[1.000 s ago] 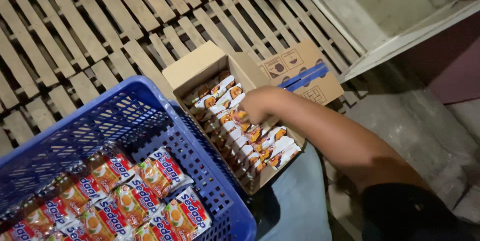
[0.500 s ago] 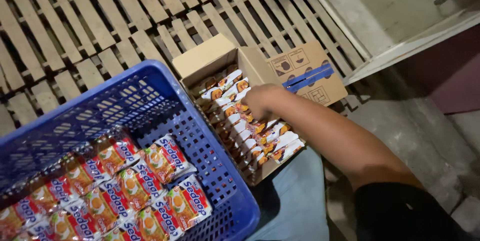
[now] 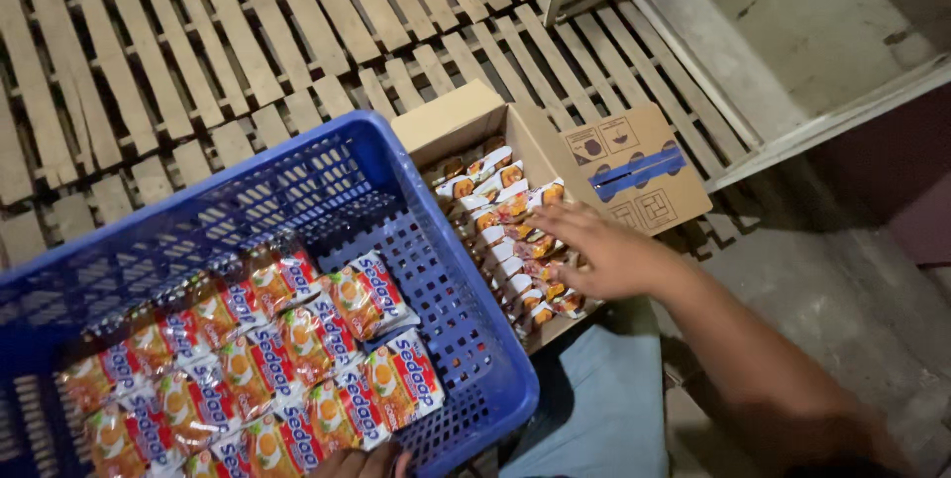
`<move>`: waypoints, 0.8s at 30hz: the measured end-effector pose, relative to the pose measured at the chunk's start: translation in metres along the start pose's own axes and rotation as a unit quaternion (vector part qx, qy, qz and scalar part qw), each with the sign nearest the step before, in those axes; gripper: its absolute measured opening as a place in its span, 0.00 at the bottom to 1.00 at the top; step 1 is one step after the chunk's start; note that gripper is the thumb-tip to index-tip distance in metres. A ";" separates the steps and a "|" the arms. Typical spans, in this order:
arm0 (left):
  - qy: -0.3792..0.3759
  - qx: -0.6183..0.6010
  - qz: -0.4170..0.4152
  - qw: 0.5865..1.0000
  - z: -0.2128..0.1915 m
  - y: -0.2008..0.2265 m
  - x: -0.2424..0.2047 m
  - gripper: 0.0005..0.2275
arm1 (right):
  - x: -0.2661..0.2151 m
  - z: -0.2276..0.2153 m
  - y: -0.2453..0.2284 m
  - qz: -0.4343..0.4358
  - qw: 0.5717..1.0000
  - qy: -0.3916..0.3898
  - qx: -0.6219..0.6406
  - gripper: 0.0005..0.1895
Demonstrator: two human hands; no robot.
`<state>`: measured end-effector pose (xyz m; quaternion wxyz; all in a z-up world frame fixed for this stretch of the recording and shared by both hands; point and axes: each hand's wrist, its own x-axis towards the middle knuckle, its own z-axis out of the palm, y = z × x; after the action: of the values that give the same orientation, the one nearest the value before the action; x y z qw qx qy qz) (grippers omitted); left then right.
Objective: The person transfers small packaged food items from a blue plastic basket into a cardboard box. They pick up the items one by one and place them into the box, repeating the process until the basket is empty.
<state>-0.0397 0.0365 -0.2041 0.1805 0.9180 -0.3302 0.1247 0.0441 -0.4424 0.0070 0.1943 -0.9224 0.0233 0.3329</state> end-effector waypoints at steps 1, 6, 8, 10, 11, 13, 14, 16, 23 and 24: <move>-0.001 0.001 -0.006 1.000 -0.027 0.013 0.019 0.10 | -0.004 0.018 0.004 -0.003 1.000 -0.004 -0.003 0.43; -0.075 -0.165 -0.059 0.982 -0.083 0.036 0.060 0.07 | -0.027 0.066 -0.032 -0.087 0.951 0.159 0.251 0.37; -0.267 -0.208 -0.258 0.905 -0.145 0.046 0.106 0.11 | -0.024 0.096 -0.049 -0.126 0.915 0.168 0.343 0.41; -0.428 -0.258 -0.433 0.750 -0.184 0.042 0.135 0.17 | -0.021 0.113 -0.065 -0.156 0.870 0.172 0.434 0.46; -0.476 -0.234 -0.358 0.769 -0.194 0.034 0.140 0.20 | -0.023 0.119 -0.075 -0.095 0.885 0.187 0.416 0.45; -0.513 -0.213 -0.288 0.780 -0.196 0.012 0.146 0.22 | -0.024 0.130 -0.089 -0.040 0.899 0.194 0.390 0.45; -0.532 -0.162 -0.238 0.796 -0.189 -0.002 0.146 0.24 | -0.023 0.135 -0.094 -0.022 0.907 0.246 0.342 0.48; -0.550 -0.112 -0.197 0.804 -0.170 -0.033 0.144 0.26 | -0.022 0.144 -0.097 -0.011 0.912 0.287 0.292 0.50; -0.513 -0.060 -0.172 0.839 -0.129 -0.095 0.203 0.22 | -0.027 0.131 -0.110 0.040 0.909 0.305 0.281 0.52; -0.495 -0.085 -0.186 0.844 -0.119 -0.102 0.212 0.23 | -0.027 0.132 -0.112 0.058 0.894 0.307 0.321 0.52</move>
<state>0.1731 0.0397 -0.0476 0.0903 0.8828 -0.2081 -0.4113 -0.0376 -0.2919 -0.0304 0.4436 -0.8630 0.2411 0.0180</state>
